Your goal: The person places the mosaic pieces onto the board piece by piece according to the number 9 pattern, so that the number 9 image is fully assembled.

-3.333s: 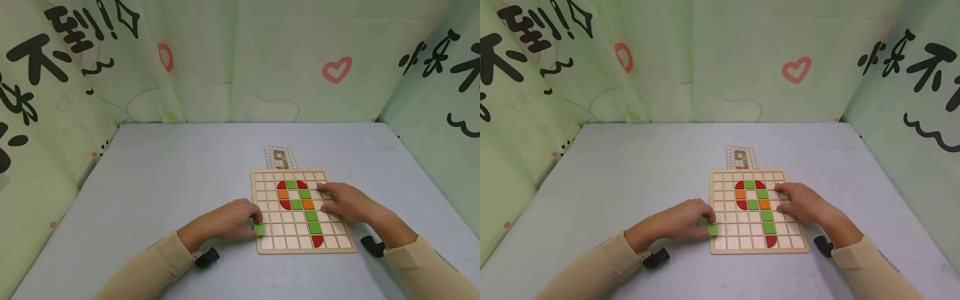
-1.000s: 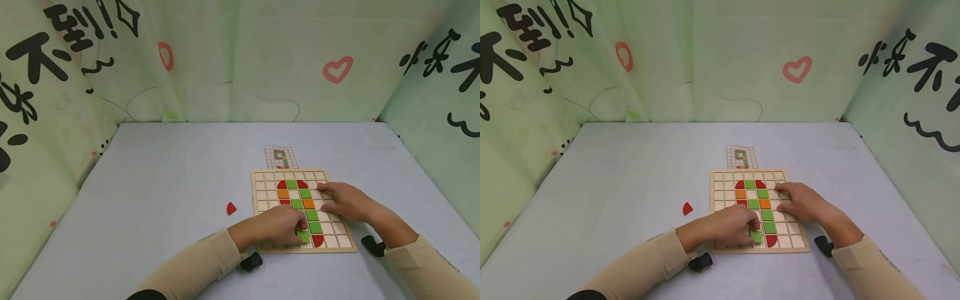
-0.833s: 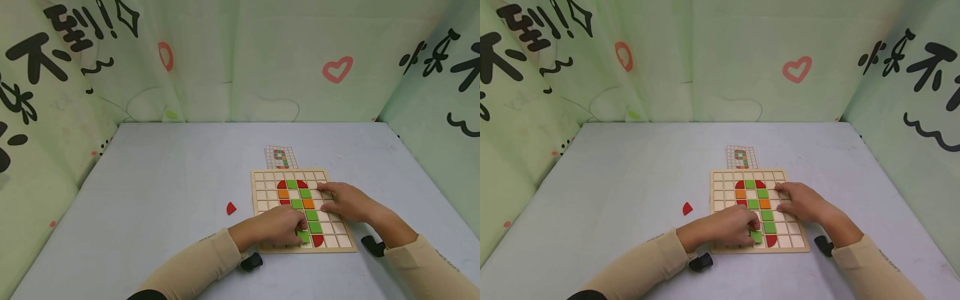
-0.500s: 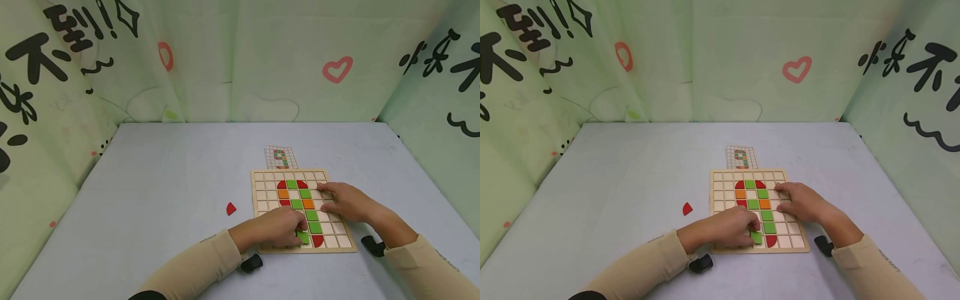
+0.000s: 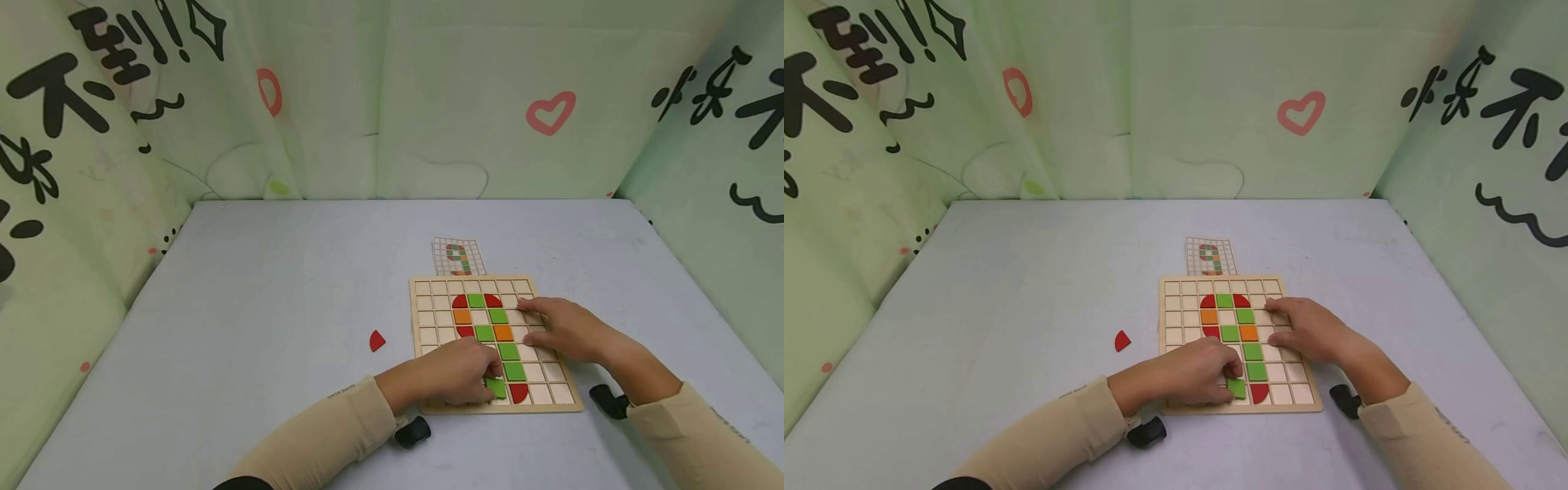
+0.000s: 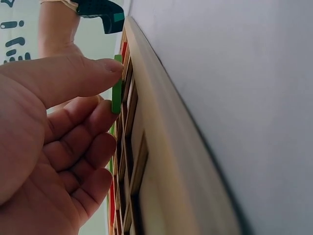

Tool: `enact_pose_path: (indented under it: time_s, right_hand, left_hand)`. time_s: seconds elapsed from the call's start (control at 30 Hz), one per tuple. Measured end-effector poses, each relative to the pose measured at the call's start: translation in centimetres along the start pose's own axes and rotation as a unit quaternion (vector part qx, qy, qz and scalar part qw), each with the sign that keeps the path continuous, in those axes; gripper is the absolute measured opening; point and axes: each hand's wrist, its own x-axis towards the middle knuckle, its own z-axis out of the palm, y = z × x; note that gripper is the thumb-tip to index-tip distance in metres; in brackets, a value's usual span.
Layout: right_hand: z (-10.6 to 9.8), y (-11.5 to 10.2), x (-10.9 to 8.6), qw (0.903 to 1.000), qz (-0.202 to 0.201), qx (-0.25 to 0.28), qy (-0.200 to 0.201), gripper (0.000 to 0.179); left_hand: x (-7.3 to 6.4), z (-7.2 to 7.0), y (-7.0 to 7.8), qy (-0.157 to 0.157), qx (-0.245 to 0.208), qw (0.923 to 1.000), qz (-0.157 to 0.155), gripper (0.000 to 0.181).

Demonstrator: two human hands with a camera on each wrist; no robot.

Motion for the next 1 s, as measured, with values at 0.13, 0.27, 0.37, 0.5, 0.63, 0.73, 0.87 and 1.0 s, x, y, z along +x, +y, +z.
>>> enact_pose_path:
  time_s: [0.13,0.27,0.37,0.5,0.63,0.73,0.87,1.0]
  right_hand:
    - [0.01,-0.03,-0.02,1.0,0.002,0.001,-0.002,0.068]
    - [-0.01,-0.01,-0.03,1.0,0.001,0.001,-0.002,0.068]
    - [-0.03,0.01,-0.04,1.0,0.001,0.0,-0.003,0.068]
    - [-0.03,0.02,0.0,1.0,0.002,0.0,-0.003,0.068]
    - [-0.05,0.0,0.03,1.0,0.003,0.001,-0.003,0.068]
    - [-0.09,-0.03,0.02,1.0,0.003,0.001,-0.003,0.068]
    - [-0.1,-0.02,0.02,1.0,0.001,-0.001,-0.003,0.068]
    - [-0.09,0.05,0.03,1.0,-0.002,-0.004,-0.001,0.068]
  left_hand:
    - [0.12,0.08,0.1,0.003,0.008,1.0,0.002,0.022]
    - [0.23,0.18,0.23,0.005,0.015,0.9999,0.007,0.022]
    - [0.28,0.17,0.33,0.006,0.022,0.9997,0.01,0.021]
    - [0.28,0.13,0.48,0.005,0.028,0.9995,0.014,0.02]
    - [0.28,0.16,0.62,0.003,0.028,0.9995,0.014,0.019]
    - [0.28,0.17,0.67,0.001,0.028,0.9996,0.009,0.019]
    - [0.26,0.17,0.73,-0.002,0.029,0.9995,0.007,0.02]
    - [0.22,0.14,0.77,-0.003,0.028,0.9996,0.007,0.02]
